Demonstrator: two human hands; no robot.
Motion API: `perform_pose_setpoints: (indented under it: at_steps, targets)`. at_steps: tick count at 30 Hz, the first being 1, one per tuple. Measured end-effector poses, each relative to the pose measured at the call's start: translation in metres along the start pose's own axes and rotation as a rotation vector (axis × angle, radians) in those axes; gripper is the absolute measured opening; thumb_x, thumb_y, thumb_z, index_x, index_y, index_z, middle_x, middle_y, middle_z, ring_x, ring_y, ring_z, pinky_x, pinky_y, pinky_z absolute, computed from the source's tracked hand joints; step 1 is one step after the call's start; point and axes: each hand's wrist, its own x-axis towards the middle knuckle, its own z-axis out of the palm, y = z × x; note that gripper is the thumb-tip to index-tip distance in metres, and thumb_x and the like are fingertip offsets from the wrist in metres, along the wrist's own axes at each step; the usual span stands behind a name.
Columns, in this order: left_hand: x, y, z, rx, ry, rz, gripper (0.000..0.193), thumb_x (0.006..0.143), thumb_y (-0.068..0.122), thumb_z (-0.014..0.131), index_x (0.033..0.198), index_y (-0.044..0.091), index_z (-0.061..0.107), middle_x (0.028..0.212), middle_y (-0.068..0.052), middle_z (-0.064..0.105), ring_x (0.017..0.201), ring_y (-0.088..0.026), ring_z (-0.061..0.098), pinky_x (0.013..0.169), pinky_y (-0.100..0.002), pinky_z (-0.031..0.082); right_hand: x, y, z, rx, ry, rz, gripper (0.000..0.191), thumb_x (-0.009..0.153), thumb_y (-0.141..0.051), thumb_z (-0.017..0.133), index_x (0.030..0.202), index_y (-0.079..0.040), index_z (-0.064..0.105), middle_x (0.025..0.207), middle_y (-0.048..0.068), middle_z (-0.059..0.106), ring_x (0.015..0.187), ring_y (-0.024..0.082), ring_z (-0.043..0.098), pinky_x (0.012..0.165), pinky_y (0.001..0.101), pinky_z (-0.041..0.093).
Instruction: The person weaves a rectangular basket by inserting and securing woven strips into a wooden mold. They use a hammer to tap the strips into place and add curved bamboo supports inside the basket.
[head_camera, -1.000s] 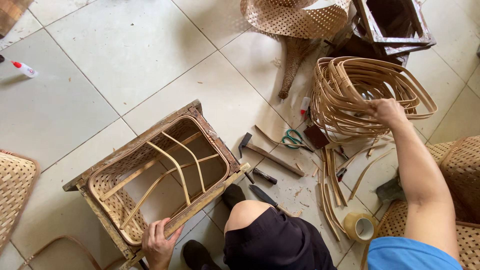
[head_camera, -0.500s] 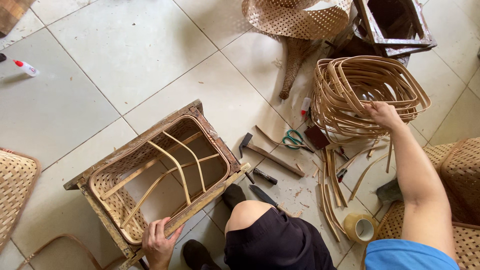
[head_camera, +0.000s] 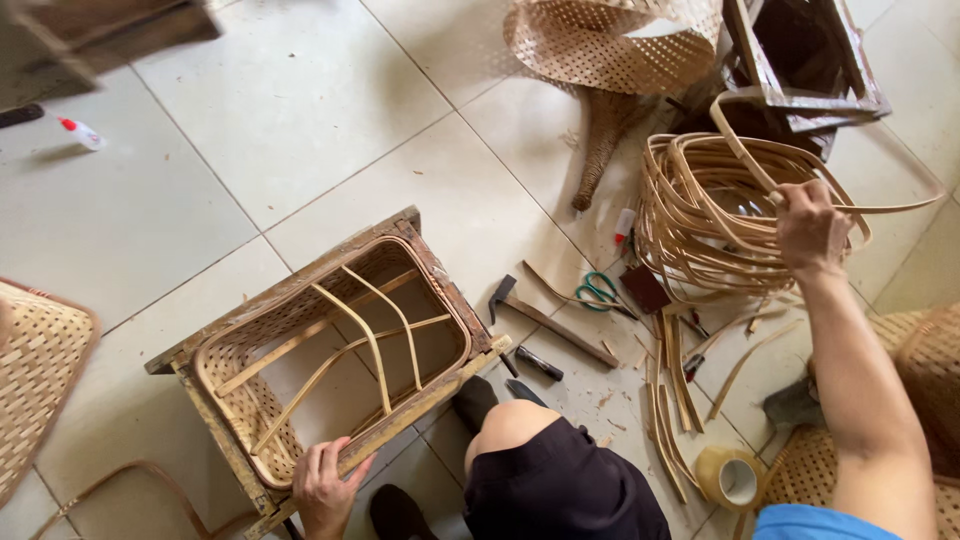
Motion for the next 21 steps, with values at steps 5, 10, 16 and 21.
perform_pose_setpoints:
  at_steps: [5,10,16,21]
  targets:
    - [0.018,0.009,-0.018,-0.09,-0.077,-0.071,0.046,0.069,0.039,0.086,0.104,0.014,0.069,0.093,-0.004,0.063,0.087,-0.027,0.065,0.076,-0.042,0.054,0.02,-0.164,-0.035,0.421,0.055,-0.391,0.017,0.103,-0.012,0.064,0.115,-0.015,0.074,0.111,0.002,0.069,0.082,0.02,0.069,0.063,0.0347,0.058]
    - [0.034,0.007,-0.036,-0.158,-0.063,-0.064,0.048,0.069,0.037,0.086,0.106,0.013,0.068,0.096,-0.005,0.064,0.092,-0.028,0.064,0.08,-0.043,0.051,0.078,-0.391,-0.045,0.742,-0.037,-0.856,0.024,0.1,-0.008,0.061,0.122,-0.015,0.07,0.112,-0.004,0.067,0.081,0.018,0.071,0.057,0.0328,0.06]
    - [0.034,-0.004,-0.024,-0.114,-0.01,-0.042,0.054,0.065,0.042,0.089,0.104,0.012,0.067,0.094,-0.004,0.064,0.088,-0.026,0.062,0.078,-0.044,0.05,0.183,-0.615,-0.068,0.844,0.146,-0.773,0.038,0.099,-0.027,0.064,0.129,-0.004,0.053,0.107,0.02,0.057,0.057,0.031,0.061,0.038,0.0398,0.052]
    - [0.027,-0.019,-0.006,-0.118,0.001,0.001,0.056,0.067,0.046,0.089,0.104,0.01,0.067,0.094,-0.003,0.064,0.085,-0.023,0.062,0.078,-0.041,0.052,0.112,-0.662,-0.076,1.003,-0.123,-0.919,0.026,0.112,-0.028,0.052,0.118,-0.003,0.049,0.086,0.017,0.06,0.053,0.026,0.055,0.038,0.0352,0.045]
